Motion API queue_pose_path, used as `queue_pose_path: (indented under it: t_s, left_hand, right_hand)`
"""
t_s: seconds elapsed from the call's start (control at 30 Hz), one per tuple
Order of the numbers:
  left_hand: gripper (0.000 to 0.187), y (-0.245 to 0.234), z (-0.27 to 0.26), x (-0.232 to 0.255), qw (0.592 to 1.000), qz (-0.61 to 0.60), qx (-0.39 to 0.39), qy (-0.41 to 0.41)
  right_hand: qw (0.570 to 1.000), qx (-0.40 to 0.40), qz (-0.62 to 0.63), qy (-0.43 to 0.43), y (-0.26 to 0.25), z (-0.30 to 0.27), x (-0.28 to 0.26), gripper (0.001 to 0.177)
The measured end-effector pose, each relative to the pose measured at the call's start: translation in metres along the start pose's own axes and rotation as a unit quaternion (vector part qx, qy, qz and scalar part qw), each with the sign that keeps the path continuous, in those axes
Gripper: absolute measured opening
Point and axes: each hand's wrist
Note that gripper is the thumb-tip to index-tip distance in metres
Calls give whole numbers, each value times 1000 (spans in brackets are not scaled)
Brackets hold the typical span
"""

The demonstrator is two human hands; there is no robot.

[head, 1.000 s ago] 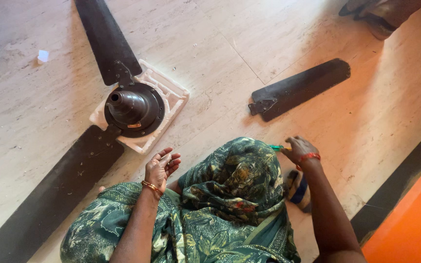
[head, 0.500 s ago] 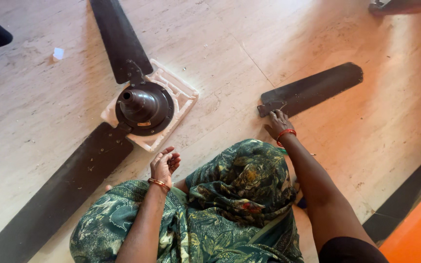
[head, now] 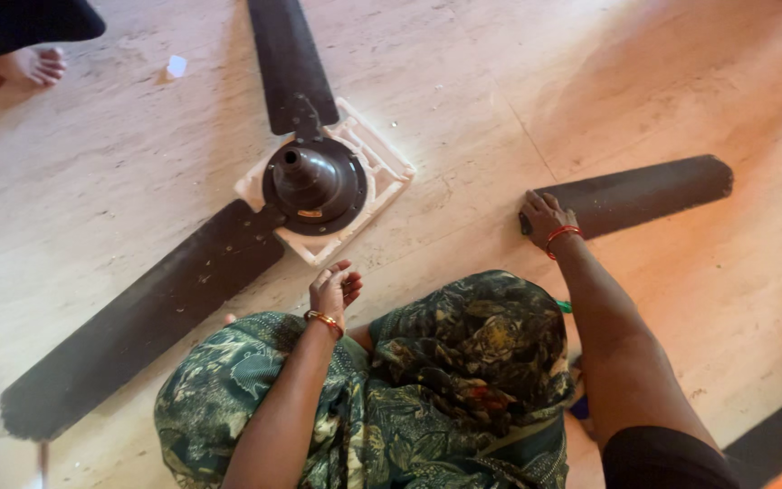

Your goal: The person sits on the floor and attaches three fan blades to a ceiling fan motor housing. They align each blade, insert screws by hand, and then use a screwdriver to tighten the screws securing the blades to the motor.

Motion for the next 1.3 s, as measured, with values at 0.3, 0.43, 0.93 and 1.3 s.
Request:
queue_pose_path:
  t_s: [0.3,0.43,0.93,1.3]
  left_hand:
    - [27,2,17,-18,1000,-1,12,-14]
    - [32,12,13,-16,999,23,-39,-15]
    - [45,27,-2,1,968,223,-23,114]
    - [36,36,4,5,960,221,28,168]
  right_hand:
    - [966,45,-48,-250,-38,-12,-113,70]
    - [936,146,-19,-321,-69,-14,-167,69]
    - [919,168,179,-308,-80,-64,-282,73]
    - [991,-73,77,-84,-97,-49,-182,161]
Point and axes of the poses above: each hand's wrist, its own z-axis towards the middle knuckle, its own y-axis out of the palm, x = y × z, and after that the axes turned 5 degrees about y, right-handed
